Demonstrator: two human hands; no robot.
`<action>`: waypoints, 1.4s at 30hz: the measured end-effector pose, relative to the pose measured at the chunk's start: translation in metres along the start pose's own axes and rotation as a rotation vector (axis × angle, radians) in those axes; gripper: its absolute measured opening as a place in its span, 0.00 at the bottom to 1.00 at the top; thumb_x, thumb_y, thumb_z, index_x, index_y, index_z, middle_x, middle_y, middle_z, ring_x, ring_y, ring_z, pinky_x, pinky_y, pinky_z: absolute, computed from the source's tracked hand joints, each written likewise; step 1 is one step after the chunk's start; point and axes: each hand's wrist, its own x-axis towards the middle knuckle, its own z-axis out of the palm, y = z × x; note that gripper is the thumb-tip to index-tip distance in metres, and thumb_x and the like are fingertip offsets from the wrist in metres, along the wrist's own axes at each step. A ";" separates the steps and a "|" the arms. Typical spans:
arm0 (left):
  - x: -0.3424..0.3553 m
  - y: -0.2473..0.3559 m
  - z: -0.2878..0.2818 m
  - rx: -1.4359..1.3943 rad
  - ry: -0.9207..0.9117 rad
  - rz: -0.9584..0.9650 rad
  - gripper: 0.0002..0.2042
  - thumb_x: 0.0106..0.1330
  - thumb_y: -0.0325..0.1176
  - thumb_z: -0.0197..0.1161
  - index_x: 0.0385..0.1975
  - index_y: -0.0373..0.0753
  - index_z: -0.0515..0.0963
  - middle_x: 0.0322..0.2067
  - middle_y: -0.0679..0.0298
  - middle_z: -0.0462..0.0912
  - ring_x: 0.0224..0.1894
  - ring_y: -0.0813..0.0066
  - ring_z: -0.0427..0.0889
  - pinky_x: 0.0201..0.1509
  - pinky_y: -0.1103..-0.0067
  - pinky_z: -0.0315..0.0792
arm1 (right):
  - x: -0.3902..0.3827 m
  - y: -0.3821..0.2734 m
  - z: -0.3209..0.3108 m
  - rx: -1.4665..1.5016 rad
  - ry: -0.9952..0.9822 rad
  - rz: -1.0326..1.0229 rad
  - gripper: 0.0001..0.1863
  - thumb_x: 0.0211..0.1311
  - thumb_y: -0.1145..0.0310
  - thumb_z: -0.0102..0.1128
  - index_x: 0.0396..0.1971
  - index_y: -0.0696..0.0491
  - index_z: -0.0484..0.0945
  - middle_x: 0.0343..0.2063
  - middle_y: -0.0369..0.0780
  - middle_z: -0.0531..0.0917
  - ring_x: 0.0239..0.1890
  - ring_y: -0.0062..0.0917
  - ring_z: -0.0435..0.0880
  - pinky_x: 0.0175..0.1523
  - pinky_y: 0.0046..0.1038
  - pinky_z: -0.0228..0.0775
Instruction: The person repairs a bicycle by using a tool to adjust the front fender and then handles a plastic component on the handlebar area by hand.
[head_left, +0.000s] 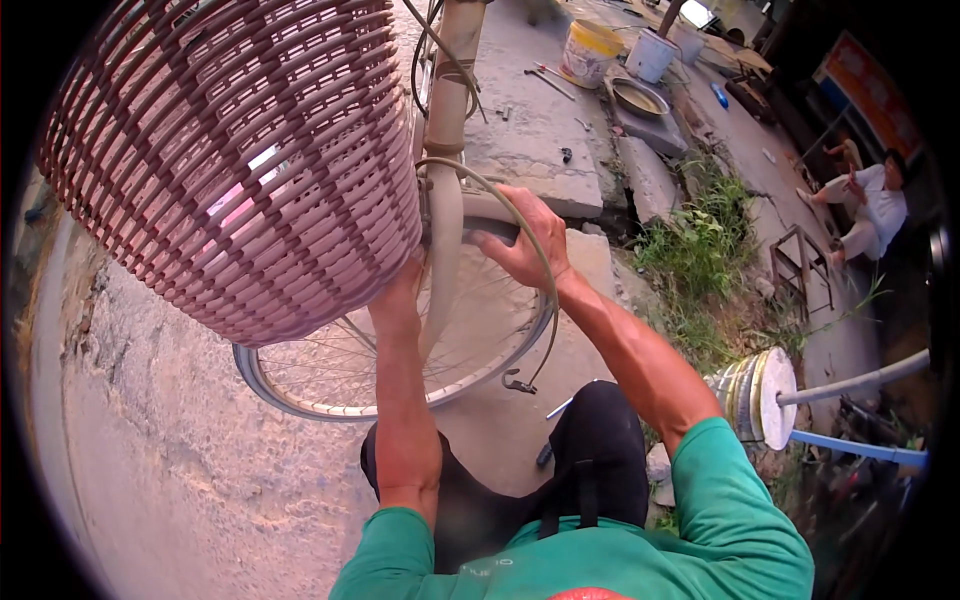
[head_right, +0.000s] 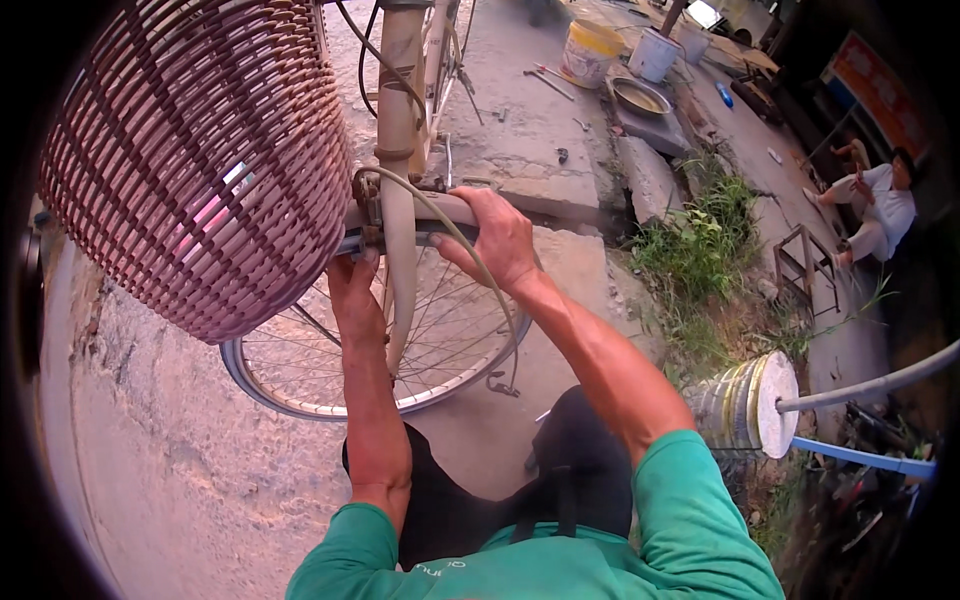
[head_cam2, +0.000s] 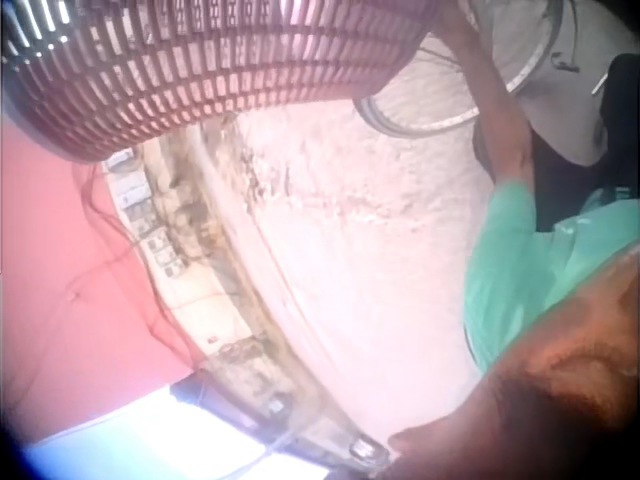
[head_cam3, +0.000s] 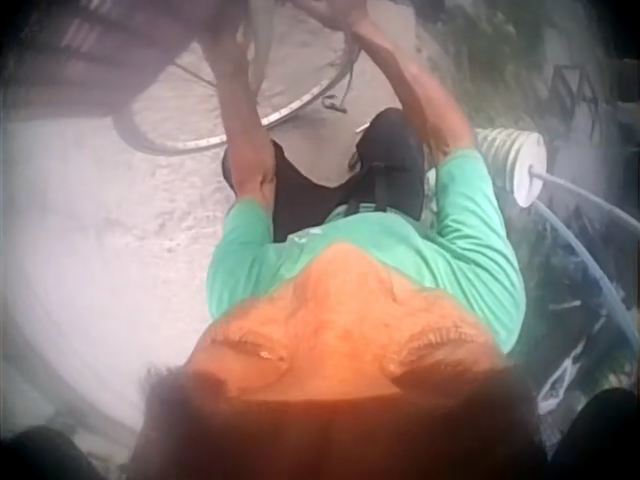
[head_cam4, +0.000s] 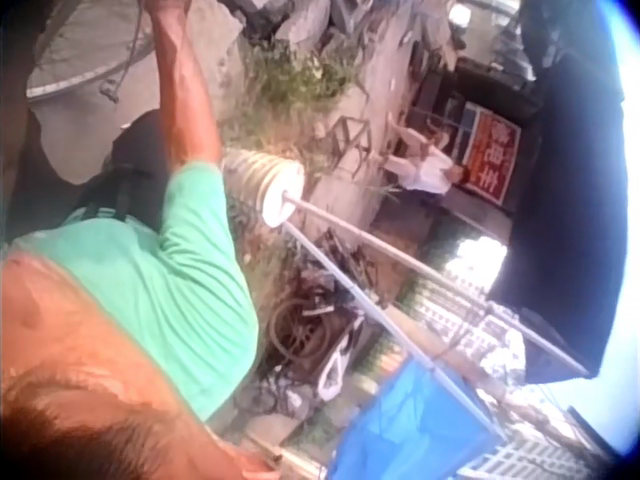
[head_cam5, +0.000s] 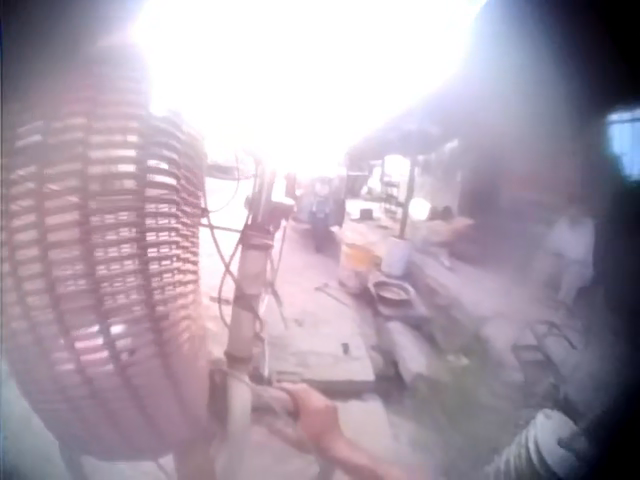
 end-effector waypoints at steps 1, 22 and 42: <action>0.000 0.000 0.001 0.000 -0.003 -0.003 0.37 0.66 0.25 0.65 0.75 0.36 0.58 0.70 0.58 0.68 0.71 0.65 0.66 0.76 0.68 0.55 | -0.001 -0.001 -0.001 -0.007 0.000 -0.001 0.32 0.48 0.55 0.77 0.54 0.51 0.80 0.44 0.45 0.85 0.46 0.43 0.86 0.53 0.41 0.79; -0.002 0.004 0.010 0.049 0.094 0.032 0.30 0.71 0.27 0.61 0.72 0.30 0.62 0.68 0.55 0.70 0.67 0.66 0.71 0.74 0.68 0.60 | 0.001 -0.006 -0.007 -0.024 -0.053 -0.012 0.33 0.54 0.58 0.77 0.59 0.54 0.76 0.49 0.48 0.83 0.52 0.42 0.84 0.58 0.40 0.77; 0.024 -0.017 -0.044 -0.095 0.100 -0.099 0.20 0.81 0.41 0.54 0.61 0.32 0.76 0.56 0.54 0.83 0.56 0.64 0.82 0.64 0.69 0.75 | -0.531 0.171 -0.095 -0.205 -0.615 1.413 0.26 0.57 0.59 0.64 0.55 0.52 0.83 0.51 0.49 0.86 0.57 0.43 0.84 0.62 0.41 0.76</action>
